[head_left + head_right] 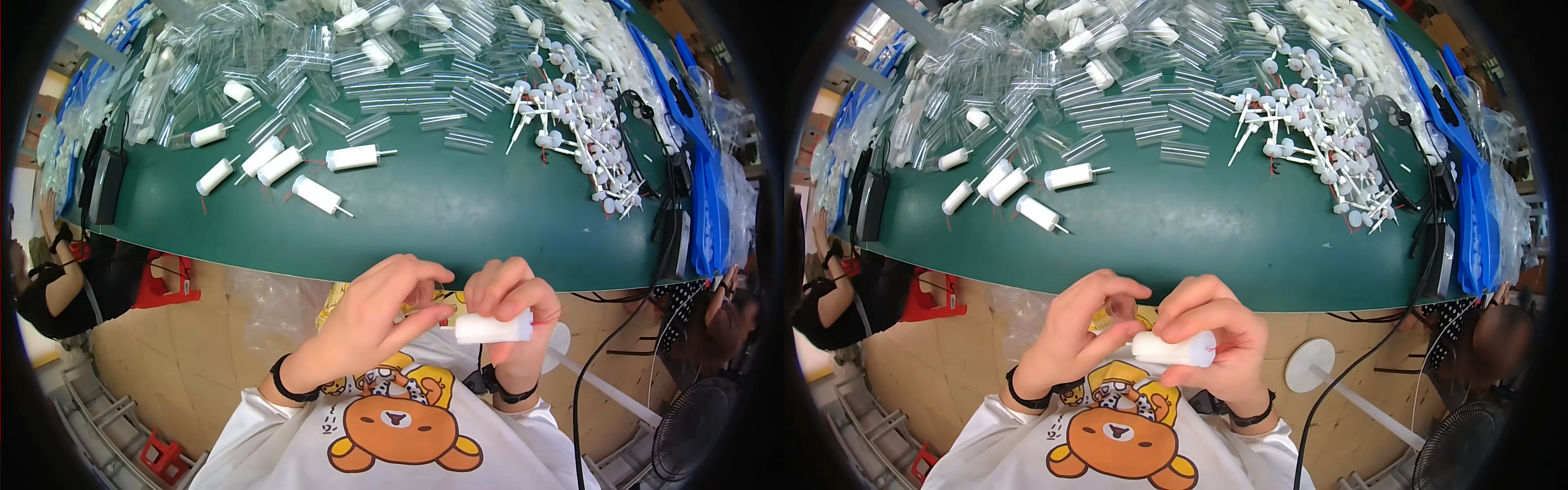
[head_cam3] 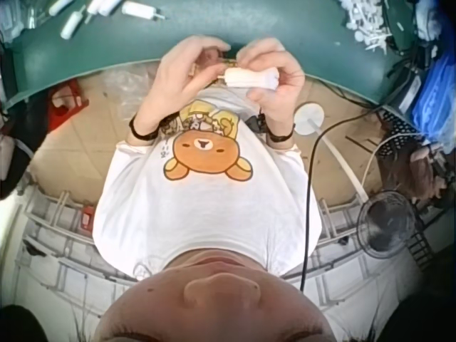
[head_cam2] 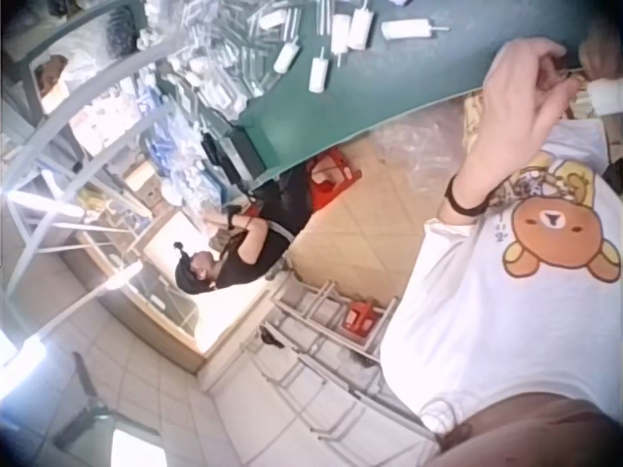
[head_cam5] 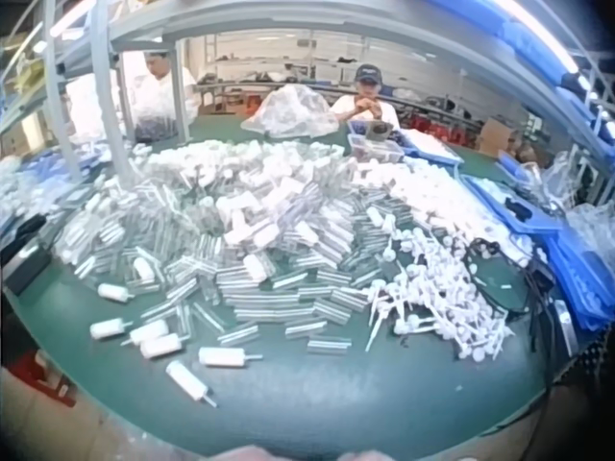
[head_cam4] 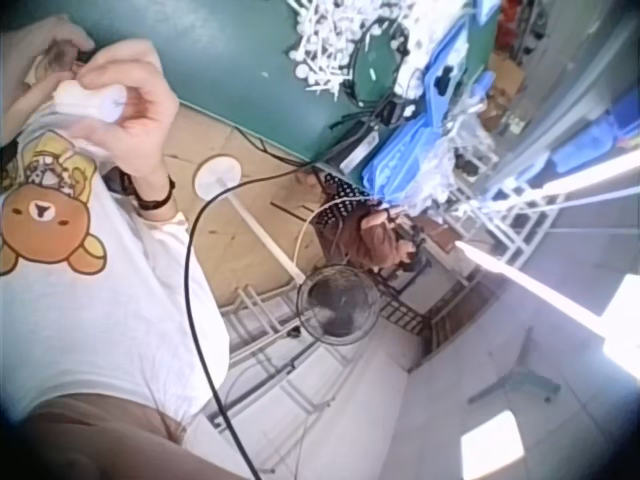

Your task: Assembling small white and clear plastic tubes and plunger components on a workbench.

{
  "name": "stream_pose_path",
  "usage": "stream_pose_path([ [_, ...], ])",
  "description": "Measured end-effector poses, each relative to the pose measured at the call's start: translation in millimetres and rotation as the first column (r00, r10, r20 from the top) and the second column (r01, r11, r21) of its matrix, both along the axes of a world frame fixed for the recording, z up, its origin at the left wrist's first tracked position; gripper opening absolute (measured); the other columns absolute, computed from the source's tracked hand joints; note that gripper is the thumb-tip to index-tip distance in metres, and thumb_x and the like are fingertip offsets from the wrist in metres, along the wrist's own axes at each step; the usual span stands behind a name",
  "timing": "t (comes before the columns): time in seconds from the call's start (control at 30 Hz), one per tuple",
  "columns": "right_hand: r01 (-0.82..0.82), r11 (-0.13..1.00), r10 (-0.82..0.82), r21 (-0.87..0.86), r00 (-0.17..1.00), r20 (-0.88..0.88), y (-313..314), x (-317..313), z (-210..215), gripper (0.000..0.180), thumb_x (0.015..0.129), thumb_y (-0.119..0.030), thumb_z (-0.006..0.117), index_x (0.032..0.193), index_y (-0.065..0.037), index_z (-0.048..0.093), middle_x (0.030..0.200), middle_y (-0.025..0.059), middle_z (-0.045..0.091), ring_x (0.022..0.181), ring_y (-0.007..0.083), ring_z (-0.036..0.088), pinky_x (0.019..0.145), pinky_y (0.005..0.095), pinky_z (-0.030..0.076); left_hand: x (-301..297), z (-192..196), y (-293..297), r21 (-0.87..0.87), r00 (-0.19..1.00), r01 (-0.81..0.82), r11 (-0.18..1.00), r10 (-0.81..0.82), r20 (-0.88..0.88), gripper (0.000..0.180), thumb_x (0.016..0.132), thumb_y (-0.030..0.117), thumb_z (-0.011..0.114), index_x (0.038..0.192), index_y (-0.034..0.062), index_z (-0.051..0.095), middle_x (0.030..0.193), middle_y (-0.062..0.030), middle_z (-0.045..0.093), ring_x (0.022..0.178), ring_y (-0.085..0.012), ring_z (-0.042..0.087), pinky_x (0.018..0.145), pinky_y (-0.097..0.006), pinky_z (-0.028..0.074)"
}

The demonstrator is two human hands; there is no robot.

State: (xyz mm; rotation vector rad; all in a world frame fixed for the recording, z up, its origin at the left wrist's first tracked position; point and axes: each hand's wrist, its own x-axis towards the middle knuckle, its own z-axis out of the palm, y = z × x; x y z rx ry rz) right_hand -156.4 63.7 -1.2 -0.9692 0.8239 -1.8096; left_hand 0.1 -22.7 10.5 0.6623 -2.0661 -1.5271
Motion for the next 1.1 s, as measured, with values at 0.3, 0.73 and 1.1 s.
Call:
stream_pose_path([
  [0.3, 0.057, 0.998, -0.055, 0.010, 0.986, -0.157, -1, -3, 3, 0.028, 0.068, -0.009, 0.079, 0.088, -0.004, 0.060, 0.092, 0.0104, 0.059, 0.082, 0.0179, 0.057, 0.070, 0.0294, 0.046, 8, 3, -3, -0.186, 0.993, 0.104, 0.977, -0.112, -0.038, 0.038, 0.075, 0.013, 0.069, 0.109, 0.0032, 0.057, 0.080, -0.0080, 0.057, 0.070, -0.0234, 0.057, 0.061, -0.032, 0.046],
  [0.73, 0.057, 0.998, -0.041, 0.026, 0.906, -0.421, 0, -2, 7, 0.026, 0.066, -0.003, 0.078, 0.087, -0.003, 0.062, 0.091, 0.0096, 0.061, 0.077, 0.0176, 0.057, 0.065, 0.0284, 0.044, 12, 14, -4, -0.272, 0.989, 0.149, 0.951, -0.142, 0.044, 0.039, 0.074, 0.015, 0.068, 0.108, 0.0015, 0.055, 0.074, -0.0088, 0.053, 0.063, -0.0250, 0.053, 0.056, -0.033, 0.043],
  [1.1, 0.167, 0.977, -0.060, 0.132, 0.810, -0.583, 3, 9, 12, 0.028, 0.066, 0.000, 0.077, 0.089, 0.001, 0.061, 0.092, 0.0119, 0.060, 0.081, 0.0185, 0.059, 0.067, 0.0278, 0.049, 5, 2, 4, -0.396, 0.979, 0.101, 0.913, -0.019, 0.205, 0.029, 0.073, 0.022, 0.070, 0.087, 0.0034, 0.052, 0.073, -0.0089, 0.051, 0.064, -0.0266, 0.053, 0.057, -0.035, 0.043],
])
